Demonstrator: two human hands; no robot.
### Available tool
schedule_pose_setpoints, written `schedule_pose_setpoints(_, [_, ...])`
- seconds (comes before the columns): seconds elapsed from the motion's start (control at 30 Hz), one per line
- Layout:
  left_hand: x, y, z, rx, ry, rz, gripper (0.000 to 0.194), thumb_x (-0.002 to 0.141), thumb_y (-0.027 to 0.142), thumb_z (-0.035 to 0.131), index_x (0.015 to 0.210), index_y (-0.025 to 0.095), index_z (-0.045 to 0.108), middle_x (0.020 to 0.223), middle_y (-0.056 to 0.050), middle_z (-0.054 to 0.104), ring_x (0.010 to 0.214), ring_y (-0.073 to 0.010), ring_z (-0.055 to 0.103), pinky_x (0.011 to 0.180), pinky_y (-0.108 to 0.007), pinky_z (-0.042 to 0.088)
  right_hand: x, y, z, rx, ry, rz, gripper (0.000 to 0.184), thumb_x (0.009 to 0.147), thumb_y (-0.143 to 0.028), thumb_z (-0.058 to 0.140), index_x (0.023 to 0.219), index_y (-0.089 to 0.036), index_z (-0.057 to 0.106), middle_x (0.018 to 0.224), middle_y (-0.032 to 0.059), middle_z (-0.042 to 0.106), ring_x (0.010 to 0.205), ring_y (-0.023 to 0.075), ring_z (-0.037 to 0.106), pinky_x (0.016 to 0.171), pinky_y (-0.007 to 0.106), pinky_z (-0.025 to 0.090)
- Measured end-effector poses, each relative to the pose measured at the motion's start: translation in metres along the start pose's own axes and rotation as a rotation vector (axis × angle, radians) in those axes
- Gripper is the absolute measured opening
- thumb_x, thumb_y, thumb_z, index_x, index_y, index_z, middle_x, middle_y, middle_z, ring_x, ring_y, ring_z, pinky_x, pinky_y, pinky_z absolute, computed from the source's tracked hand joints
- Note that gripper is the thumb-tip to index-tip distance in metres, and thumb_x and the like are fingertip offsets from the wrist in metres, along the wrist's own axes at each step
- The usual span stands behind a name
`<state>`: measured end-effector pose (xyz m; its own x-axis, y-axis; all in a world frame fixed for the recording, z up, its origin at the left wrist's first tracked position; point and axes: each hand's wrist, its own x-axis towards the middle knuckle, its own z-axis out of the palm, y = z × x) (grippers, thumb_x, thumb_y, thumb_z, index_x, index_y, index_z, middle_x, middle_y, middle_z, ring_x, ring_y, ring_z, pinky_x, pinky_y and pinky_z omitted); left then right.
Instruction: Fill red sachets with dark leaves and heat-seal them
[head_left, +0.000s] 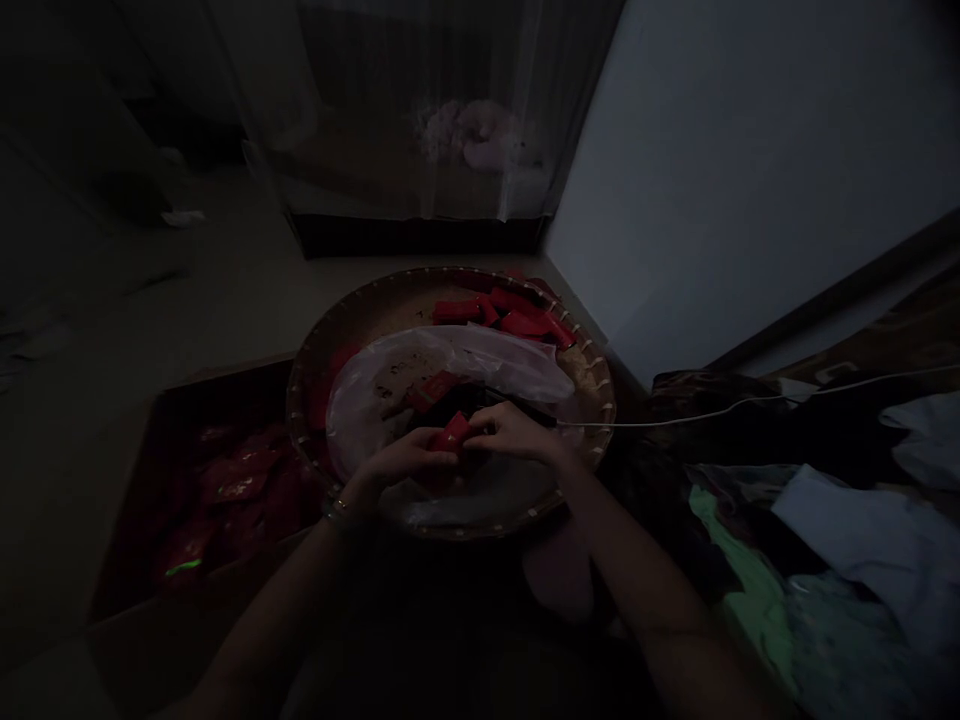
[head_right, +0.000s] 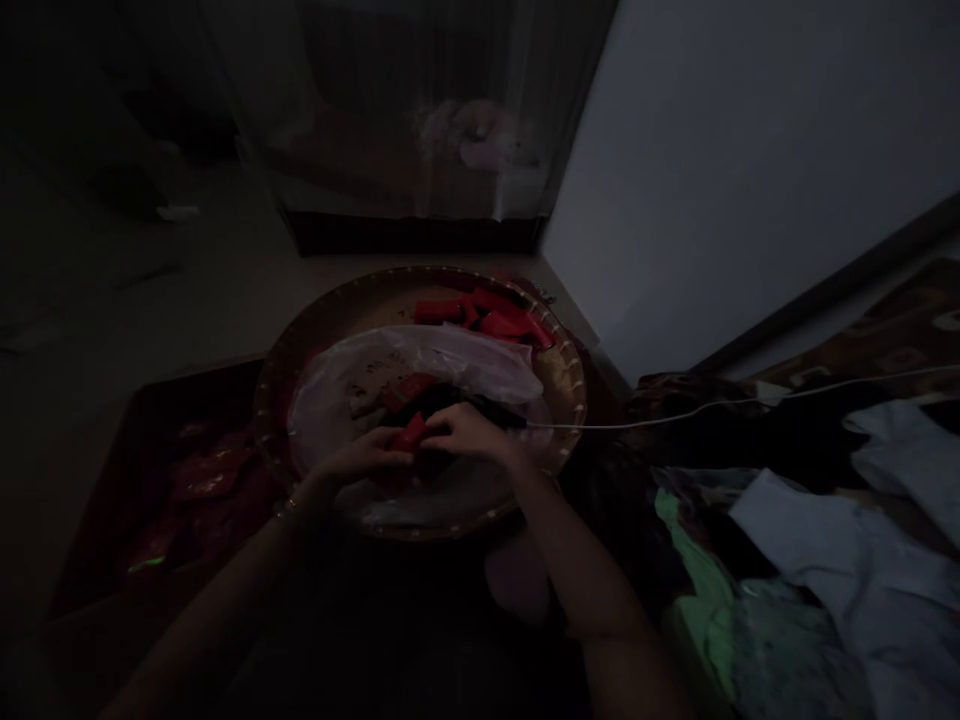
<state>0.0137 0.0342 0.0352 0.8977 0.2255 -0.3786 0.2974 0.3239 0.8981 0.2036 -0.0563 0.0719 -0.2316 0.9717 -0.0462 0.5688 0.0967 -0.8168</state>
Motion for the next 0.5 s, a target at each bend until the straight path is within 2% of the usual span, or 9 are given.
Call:
schedule_pose_setpoints(0.23, [0.014,-0.017,-0.001,0.113,0.197,0.059,0.051,0.063,0.039,0.077,0.104,0.011,0.064,0.083,-0.004,0.068,0.07,-0.0167,0.064,0.064,-0.025,0.049,0.002,0.004,0.011,0.065,0.078,0.099,0.022,0.085,-0.013,0.055,0.1,-0.017,0.07,0.097,0.0028,0.072,0.087,0.0161,0.064,0.077,0.025,0.045])
schedule_pose_setpoints(0.37, [0.017,-0.021,0.003,0.16,0.294,0.098,0.053,0.063,0.04,0.076,0.104,0.01,0.063,0.08,-0.003,0.067,0.066,-0.0151,0.061,0.06,-0.024,0.047,-0.001,0.006,0.013,-0.146,0.235,0.117,0.013,0.078,-0.016,0.067,0.091,-0.016,0.071,0.093,0.0054,0.07,0.089,0.0184,0.061,0.081,0.029,0.042])
schedule_pose_setpoints(0.43, [0.018,-0.021,0.005,0.209,0.338,0.125,0.051,0.062,0.04,0.076,0.102,0.01,0.064,0.08,-0.002,0.066,0.067,-0.0147,0.06,0.06,-0.023,0.046,-0.001,0.005,0.012,-0.256,0.222,0.145,0.01,0.078,-0.018,0.068,0.088,-0.016,0.071,0.088,0.0061,0.069,0.088,0.0189,0.059,0.079,0.029,0.041])
schedule_pose_setpoints(0.5, [0.02,-0.021,0.007,0.256,0.365,0.146,0.05,0.062,0.04,0.075,0.101,0.011,0.064,0.081,-0.001,0.066,0.069,-0.0153,0.059,0.062,-0.023,0.046,0.0,0.004,0.012,-0.282,0.153,0.18,0.01,0.082,-0.017,0.064,0.089,-0.016,0.071,0.084,0.0056,0.068,0.083,0.0176,0.059,0.075,0.028,0.04])
